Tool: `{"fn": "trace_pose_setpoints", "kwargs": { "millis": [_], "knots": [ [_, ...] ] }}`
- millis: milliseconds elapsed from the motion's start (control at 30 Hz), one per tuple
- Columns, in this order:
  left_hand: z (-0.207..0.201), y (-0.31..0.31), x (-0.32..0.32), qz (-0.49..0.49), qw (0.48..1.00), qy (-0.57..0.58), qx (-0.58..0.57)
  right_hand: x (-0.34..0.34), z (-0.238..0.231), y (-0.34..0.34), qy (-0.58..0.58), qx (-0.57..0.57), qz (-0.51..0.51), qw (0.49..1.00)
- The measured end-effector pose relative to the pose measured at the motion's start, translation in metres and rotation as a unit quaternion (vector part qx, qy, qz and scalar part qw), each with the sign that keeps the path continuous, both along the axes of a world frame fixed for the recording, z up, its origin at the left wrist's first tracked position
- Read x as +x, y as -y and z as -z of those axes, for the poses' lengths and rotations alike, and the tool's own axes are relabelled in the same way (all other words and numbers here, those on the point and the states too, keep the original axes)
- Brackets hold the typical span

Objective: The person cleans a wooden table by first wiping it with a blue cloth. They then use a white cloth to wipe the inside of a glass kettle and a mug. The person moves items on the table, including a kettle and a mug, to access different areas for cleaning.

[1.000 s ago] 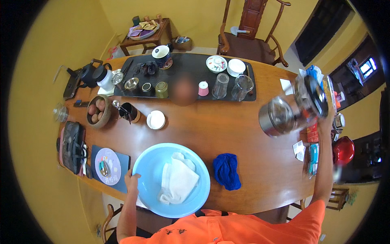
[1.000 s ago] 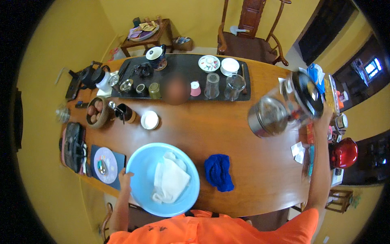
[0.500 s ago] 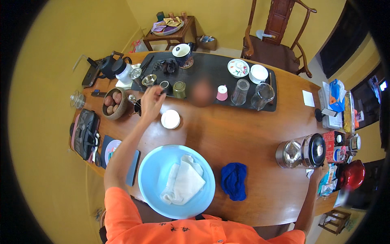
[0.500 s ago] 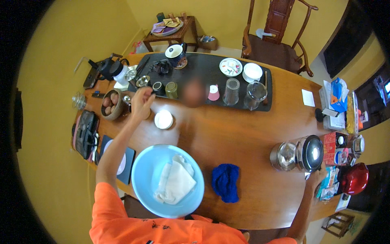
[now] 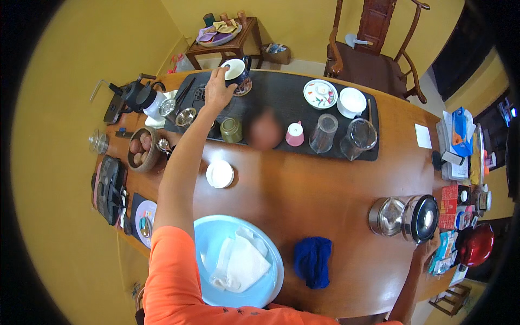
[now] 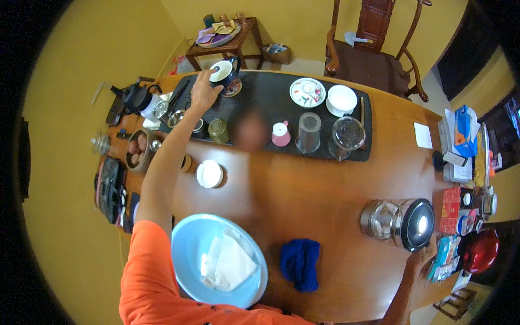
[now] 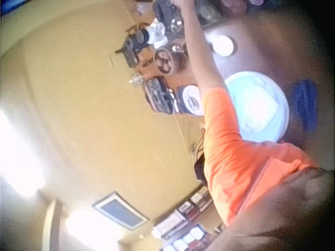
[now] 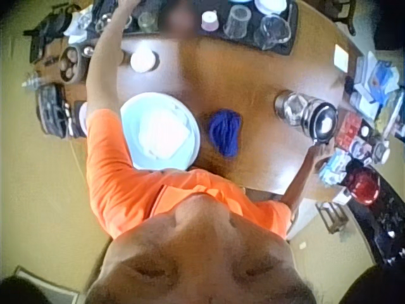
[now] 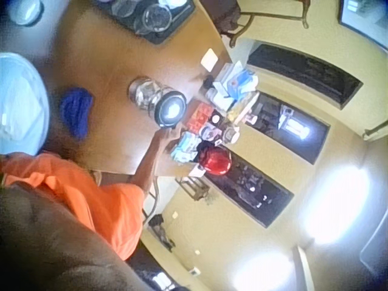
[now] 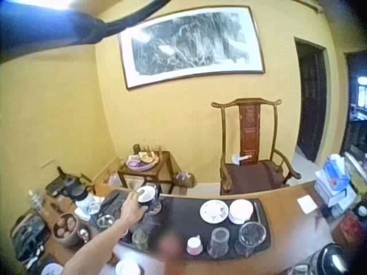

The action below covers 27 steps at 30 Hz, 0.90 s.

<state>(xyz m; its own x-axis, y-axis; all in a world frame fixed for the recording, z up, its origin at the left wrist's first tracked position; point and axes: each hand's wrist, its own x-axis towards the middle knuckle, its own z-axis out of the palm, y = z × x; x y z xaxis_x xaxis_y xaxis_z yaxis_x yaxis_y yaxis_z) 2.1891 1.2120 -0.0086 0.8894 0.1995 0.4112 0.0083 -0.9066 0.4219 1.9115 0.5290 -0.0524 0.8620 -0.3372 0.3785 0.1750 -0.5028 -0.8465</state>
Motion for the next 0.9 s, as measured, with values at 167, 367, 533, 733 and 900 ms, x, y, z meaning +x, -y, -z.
{"fn": "trace_pose_setpoints", "kwargs": {
  "millis": [167,367,533,733,900],
  "knots": [
    [0.012,0.001,0.022,-0.011,0.999,-0.048,0.022,0.002,-0.009,-0.021,-0.032,-0.055,0.048,0.997],
    [0.040,0.003,0.034,-0.045,0.997,0.014,0.056,-0.004,-0.009,-0.011,-0.077,-0.048,0.027,0.996],
    [0.038,0.006,0.017,0.046,0.988,0.108,0.104,-0.009,-0.005,0.003,-0.080,-0.095,0.026,0.992],
    [-0.037,0.008,-0.039,0.167,0.952,0.136,0.216,-0.001,-0.020,-0.022,-0.070,-0.093,0.031,0.993],
    [-0.096,0.023,-0.119,0.295,0.892,0.190,0.286,-0.008,-0.050,-0.038,-0.142,-0.156,0.040,0.977]
  ]
}}
